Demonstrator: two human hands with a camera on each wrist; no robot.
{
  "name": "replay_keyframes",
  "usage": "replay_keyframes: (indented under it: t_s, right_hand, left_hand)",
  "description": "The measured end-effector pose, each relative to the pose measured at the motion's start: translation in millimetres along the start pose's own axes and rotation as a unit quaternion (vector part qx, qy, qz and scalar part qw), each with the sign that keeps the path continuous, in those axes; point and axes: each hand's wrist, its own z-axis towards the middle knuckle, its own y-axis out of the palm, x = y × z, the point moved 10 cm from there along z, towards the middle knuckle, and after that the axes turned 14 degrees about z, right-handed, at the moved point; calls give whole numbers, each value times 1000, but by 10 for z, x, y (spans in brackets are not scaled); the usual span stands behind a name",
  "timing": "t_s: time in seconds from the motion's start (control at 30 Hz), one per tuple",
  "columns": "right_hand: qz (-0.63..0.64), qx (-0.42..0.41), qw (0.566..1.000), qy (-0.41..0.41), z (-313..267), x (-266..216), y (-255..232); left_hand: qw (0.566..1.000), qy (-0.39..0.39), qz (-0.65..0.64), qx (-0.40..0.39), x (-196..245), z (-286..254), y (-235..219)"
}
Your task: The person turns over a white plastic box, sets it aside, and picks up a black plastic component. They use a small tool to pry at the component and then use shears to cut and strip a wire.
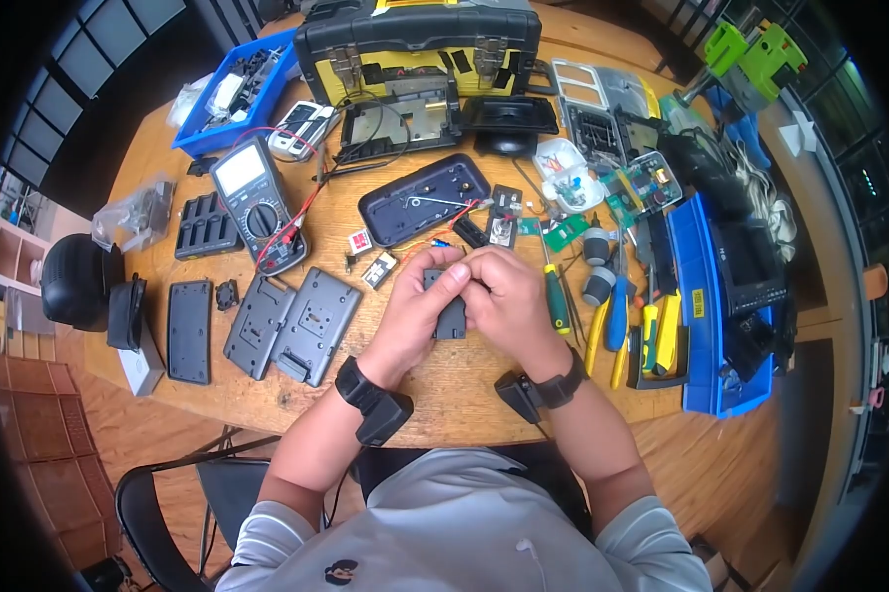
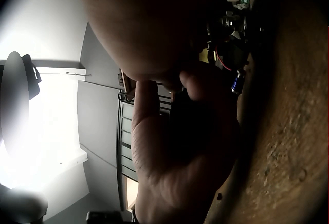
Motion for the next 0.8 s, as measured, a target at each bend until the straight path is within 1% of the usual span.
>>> replay_keyframes:
  t_s: [0.03, 0.07, 0.13, 0.23, 0.27, 0.33, 0.57, 0.63, 0.8]
  right_hand:
    - [3, -18, 1000, -11, 2, -12, 18]
    - [3, -18, 1000, -12, 4, -16, 8]
    - [5, -28, 999, -18, 11, -48, 13]
    - [14, -44, 999, -15, 16, -26, 20]
    - [15, -44, 999, -15, 7, -24, 17]
    - [38, -46, 996, 64, -24, 137, 26]
    - [53, -29, 996, 61, -41, 189, 33]
    - [61, -25, 997, 45, -36, 154, 35]
    - [52, -20, 998, 22, -22, 101, 28]
  left_hand:
    - [1000, -2, 3, -9, 3, 0, 8]
    - [1000, -1, 4, -9, 24, -3, 0]
    - [999, -17, 11, -47, 46, -15, 62]
    - [998, -6, 11, -66, 33, 19, 61]
    - [998, -6, 11, -65, 31, 23, 60]
    - [997, -7, 13, -70, 25, 27, 70]
    - [999, -19, 5, -50, 64, 16, 60]
    - [999, -16, -1, -32, 91, 19, 36]
    - [999, -16, 5, -36, 79, 35, 11]
